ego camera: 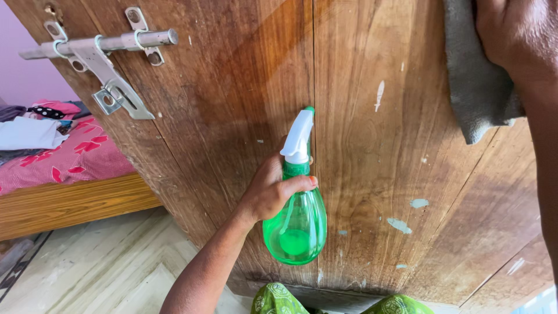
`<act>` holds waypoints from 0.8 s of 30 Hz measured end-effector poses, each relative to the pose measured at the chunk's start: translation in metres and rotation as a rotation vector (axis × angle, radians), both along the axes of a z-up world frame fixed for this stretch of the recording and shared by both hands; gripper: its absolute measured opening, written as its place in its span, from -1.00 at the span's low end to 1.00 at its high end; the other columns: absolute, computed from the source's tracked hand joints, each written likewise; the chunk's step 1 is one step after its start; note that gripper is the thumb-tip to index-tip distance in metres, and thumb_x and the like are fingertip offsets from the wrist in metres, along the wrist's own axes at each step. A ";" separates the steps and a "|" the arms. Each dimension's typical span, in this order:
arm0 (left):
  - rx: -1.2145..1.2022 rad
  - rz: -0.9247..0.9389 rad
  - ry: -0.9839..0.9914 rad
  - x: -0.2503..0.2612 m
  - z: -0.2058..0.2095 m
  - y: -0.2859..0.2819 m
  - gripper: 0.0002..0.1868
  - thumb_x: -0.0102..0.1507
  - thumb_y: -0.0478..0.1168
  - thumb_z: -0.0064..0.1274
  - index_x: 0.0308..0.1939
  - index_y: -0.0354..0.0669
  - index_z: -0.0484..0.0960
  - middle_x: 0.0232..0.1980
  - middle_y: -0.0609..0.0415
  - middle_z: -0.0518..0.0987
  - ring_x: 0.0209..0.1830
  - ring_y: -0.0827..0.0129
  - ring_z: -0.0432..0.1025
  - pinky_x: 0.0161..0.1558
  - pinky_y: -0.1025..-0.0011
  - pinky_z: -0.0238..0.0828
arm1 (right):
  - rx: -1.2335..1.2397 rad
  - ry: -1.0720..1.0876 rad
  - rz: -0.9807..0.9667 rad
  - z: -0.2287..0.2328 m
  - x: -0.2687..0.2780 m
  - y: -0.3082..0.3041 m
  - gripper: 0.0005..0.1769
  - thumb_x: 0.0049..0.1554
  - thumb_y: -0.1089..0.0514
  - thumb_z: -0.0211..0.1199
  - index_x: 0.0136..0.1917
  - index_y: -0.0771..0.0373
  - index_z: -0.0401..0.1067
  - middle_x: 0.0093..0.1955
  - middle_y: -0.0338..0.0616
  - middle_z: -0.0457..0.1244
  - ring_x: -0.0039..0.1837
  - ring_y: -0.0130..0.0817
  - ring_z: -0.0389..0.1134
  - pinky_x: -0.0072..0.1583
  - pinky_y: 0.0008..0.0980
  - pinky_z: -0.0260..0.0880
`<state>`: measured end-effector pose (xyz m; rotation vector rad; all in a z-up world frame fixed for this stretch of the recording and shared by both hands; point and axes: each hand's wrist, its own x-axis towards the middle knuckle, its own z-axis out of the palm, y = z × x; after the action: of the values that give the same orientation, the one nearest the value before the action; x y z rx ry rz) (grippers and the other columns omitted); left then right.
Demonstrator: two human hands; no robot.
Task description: The person sprays a green cleaning solution onto a wooden door and wipes it with a grey cloth. They continue to wipe the door surface with the cloth, moving across different sections to clean the wood.
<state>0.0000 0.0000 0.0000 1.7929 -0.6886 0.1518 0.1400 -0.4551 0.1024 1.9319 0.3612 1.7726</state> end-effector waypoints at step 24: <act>-0.309 0.058 0.171 -0.001 -0.034 0.065 -0.46 0.08 -0.30 0.16 0.13 -0.28 0.43 -0.01 0.04 0.51 -0.19 0.37 0.54 -0.11 0.29 0.59 | -0.091 0.275 0.250 -0.101 -0.097 0.244 -0.12 0.26 -0.42 0.20 0.68 0.01 0.20 0.72 -0.09 -0.01 0.65 -0.12 0.01 0.62 0.09 -0.28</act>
<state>-0.0009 0.0654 -0.0337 1.5089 -0.4635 0.1341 0.0429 -0.2109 0.0009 2.1436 0.7957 1.6025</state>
